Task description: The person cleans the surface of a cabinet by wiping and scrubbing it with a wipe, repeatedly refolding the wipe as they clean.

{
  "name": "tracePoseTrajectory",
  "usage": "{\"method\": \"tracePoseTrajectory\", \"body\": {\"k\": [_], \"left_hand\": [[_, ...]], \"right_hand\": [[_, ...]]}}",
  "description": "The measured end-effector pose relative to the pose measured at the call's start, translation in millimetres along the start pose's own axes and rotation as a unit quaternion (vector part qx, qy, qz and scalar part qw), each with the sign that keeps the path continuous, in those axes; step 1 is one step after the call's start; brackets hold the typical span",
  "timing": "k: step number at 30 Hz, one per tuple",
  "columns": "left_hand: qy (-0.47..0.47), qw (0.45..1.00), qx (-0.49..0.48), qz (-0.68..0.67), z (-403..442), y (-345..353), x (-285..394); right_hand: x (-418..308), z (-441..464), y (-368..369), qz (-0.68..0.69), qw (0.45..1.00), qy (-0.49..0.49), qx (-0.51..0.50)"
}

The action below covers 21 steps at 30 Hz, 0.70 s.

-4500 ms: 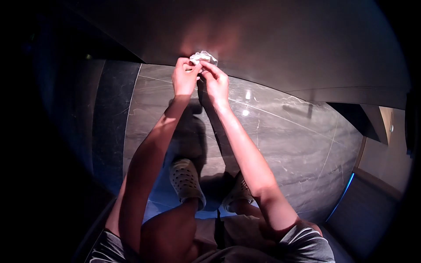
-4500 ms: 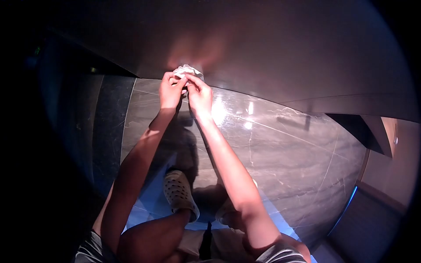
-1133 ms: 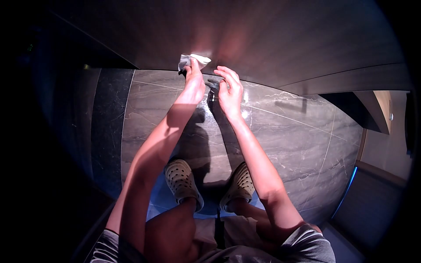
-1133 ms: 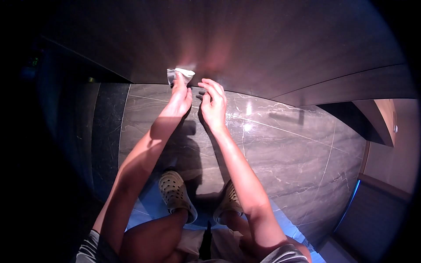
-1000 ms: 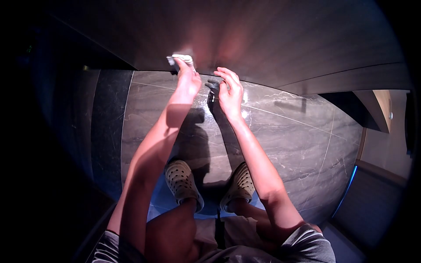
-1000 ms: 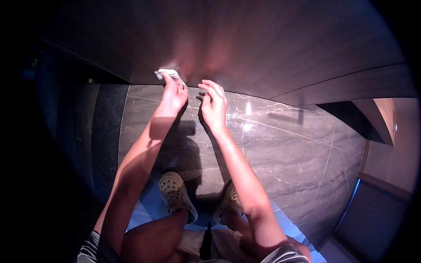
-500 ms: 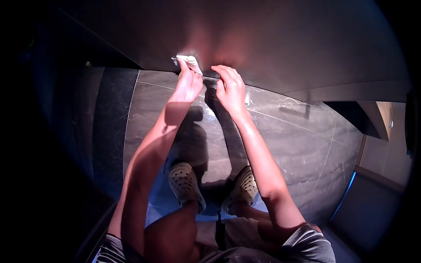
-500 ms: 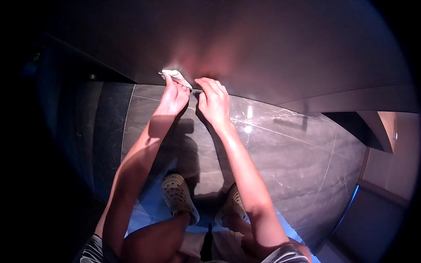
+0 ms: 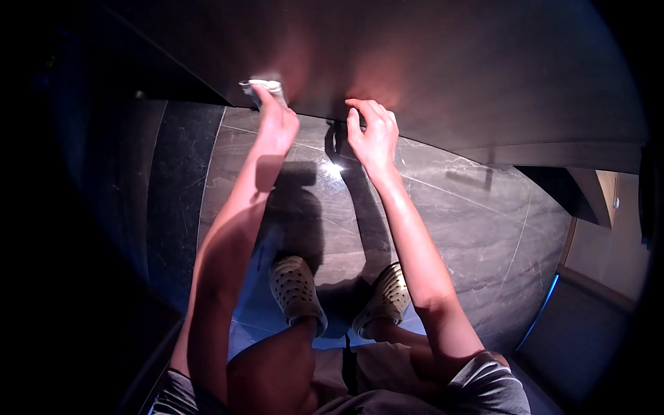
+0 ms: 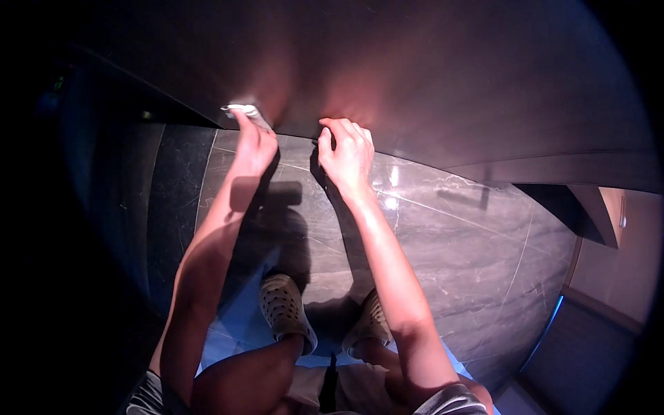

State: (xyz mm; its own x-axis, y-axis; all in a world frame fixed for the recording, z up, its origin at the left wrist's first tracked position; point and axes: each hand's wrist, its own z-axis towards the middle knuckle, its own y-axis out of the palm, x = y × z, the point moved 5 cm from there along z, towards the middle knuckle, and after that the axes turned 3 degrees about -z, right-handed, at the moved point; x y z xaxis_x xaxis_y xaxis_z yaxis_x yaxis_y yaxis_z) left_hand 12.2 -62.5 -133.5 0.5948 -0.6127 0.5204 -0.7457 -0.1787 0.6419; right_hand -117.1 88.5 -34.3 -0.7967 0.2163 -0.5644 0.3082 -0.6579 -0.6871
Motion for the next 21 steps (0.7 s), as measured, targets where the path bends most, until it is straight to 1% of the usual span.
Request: {"method": "tracePoseTrajectory", "body": {"k": [2,3,6,10,14,15,17,19,20,21], "left_hand": [[-0.047,0.999,0.017,0.022,-6,-4,-20],[-0.044,0.999,0.011,-0.002,-9,0,-25],[-0.049,0.997,-0.060,-0.011,-5,2,-26],[-0.049,0.991,-0.123,0.020,-11,4,-30],[-0.099,0.993,-0.056,0.010,-27,12,-44],[-0.074,0.995,-0.065,0.006,-24,12,-48],[-0.116,0.987,-0.110,0.026,-7,-5,-70],[-0.112,0.972,-0.205,0.019,-16,11,-84],[-0.153,0.968,-0.196,-0.022,-51,40,-75],[-0.139,0.971,-0.186,-0.053,-40,34,-83]], "right_hand": [[-1,-1,2,0.001,1.000,-0.001,-0.001],[0,-1,3,0.001,1.000,0.001,0.000],[-1,-4,8,0.013,1.000,-0.006,0.021],[-7,-8,16,0.023,0.999,0.009,0.030],[-8,-10,20,0.023,0.999,0.015,0.046],[-6,-10,19,0.027,0.998,0.014,0.052],[-5,-9,18,0.039,0.997,0.018,0.061],[-2,-5,14,0.054,0.996,0.032,0.067],[-2,-5,13,0.057,0.995,0.031,0.072],[-4,-4,12,0.058,0.995,0.030,0.077]]}}
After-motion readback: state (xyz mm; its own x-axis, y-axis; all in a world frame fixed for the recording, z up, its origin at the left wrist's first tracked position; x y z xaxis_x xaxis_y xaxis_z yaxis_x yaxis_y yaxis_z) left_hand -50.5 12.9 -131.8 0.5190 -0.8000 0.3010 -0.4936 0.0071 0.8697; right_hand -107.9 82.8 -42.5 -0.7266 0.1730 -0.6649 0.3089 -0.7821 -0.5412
